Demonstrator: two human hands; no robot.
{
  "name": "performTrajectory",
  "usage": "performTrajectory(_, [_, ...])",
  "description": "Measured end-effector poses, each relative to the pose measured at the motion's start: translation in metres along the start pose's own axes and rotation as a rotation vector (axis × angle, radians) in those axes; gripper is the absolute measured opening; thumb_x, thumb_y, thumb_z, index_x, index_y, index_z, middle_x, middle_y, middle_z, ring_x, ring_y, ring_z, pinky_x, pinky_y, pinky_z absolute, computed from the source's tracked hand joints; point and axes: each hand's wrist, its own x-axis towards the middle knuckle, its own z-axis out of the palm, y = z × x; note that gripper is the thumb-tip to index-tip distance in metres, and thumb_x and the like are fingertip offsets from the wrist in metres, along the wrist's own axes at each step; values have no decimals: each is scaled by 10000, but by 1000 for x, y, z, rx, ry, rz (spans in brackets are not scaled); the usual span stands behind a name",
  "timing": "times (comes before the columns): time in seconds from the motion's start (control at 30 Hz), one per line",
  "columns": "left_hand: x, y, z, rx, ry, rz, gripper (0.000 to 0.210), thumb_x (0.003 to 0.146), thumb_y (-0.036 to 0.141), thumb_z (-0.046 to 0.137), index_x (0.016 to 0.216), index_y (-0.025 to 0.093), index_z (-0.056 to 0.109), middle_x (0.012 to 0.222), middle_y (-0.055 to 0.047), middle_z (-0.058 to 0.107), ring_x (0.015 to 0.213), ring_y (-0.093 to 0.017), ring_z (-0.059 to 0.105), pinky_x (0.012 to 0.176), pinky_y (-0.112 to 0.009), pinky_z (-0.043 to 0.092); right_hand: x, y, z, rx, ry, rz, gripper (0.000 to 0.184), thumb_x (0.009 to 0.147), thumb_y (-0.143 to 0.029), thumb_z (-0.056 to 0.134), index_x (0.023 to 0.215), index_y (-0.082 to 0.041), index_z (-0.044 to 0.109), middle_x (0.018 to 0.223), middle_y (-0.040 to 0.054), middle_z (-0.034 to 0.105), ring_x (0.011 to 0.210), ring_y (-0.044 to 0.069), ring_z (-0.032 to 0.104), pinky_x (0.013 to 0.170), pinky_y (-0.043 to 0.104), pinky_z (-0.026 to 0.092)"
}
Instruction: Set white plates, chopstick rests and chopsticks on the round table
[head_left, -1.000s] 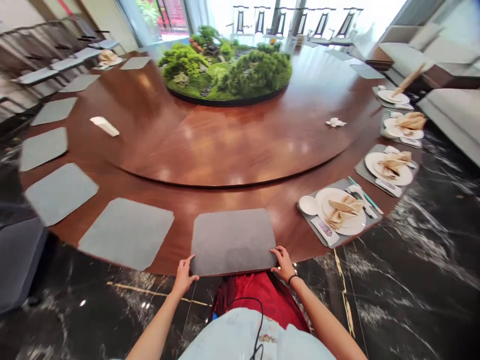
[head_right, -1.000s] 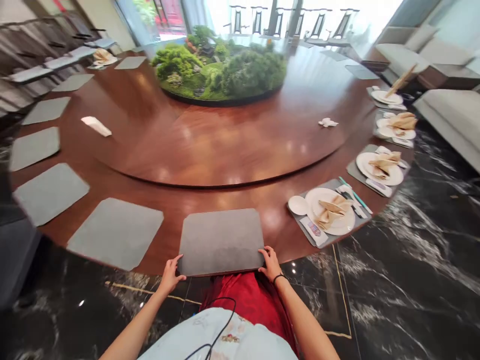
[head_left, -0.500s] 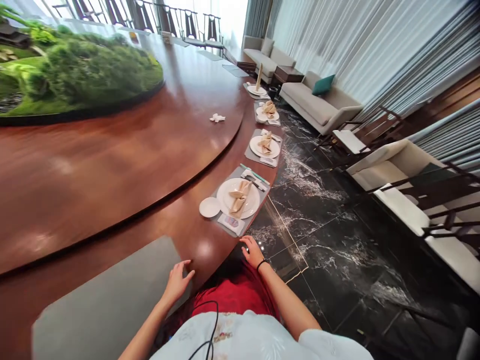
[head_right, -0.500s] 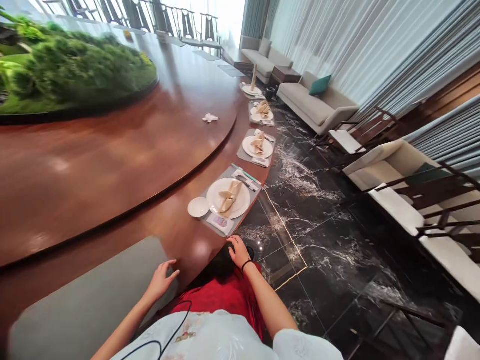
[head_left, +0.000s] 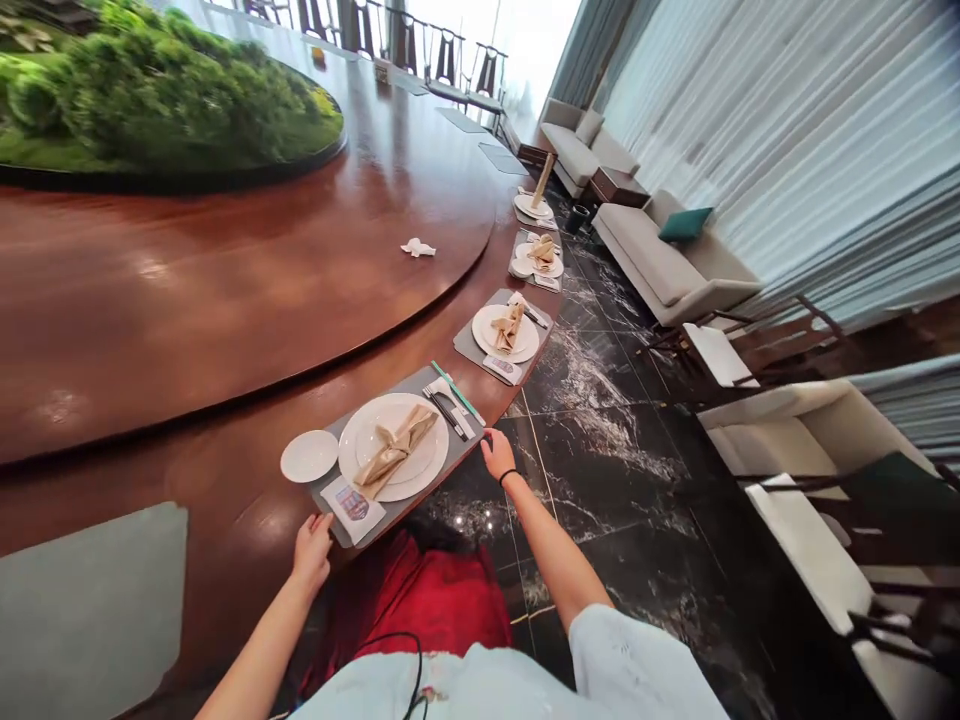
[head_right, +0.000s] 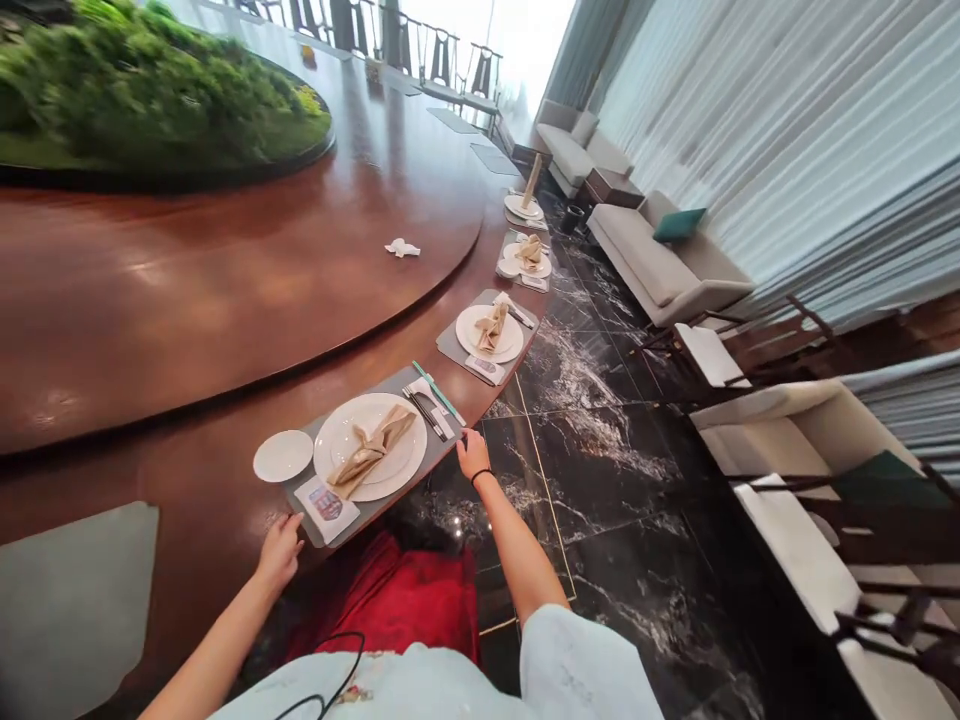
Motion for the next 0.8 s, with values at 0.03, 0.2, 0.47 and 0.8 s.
performTrajectory(0.03, [3,6,5,-20,18,-43,506,873,403,427,1288,115,448,1183,-165,631,944,-208,666,675,-300,533,25,1,2,4,-28,26,309,862,-238,465,1148,-182,569,1108,100,610,1044,224,543,987,403,409])
performTrajectory(0.2, [17,23,3,-21,105,-102,361,803,402,567,1009,108,607,919,-132,701,772,-240,676,662,-335,512,122,-2,14,-5,-135,47,306,911,-287,384,1111,-192,595,1064,81,649,1033,192,576,952,325,413])
performTrajectory(0.47, [17,19,-15,46,50,-81,224,777,391,623,843,180,659,794,-29,719,630,-167,665,684,-266,482,176,-8,25,-71,-349,25,435,924,-385,296,956,-192,685,1006,109,697,1020,220,612,921,324,422])
performTrajectory(0.8, [13,28,-11,144,144,-155,185,789,371,614,814,202,687,771,-41,724,776,-201,660,674,-268,436,191,26,36,65,-424,99,651,888,-530,188,1064,-162,696,1034,100,706,912,200,649,881,333,481])
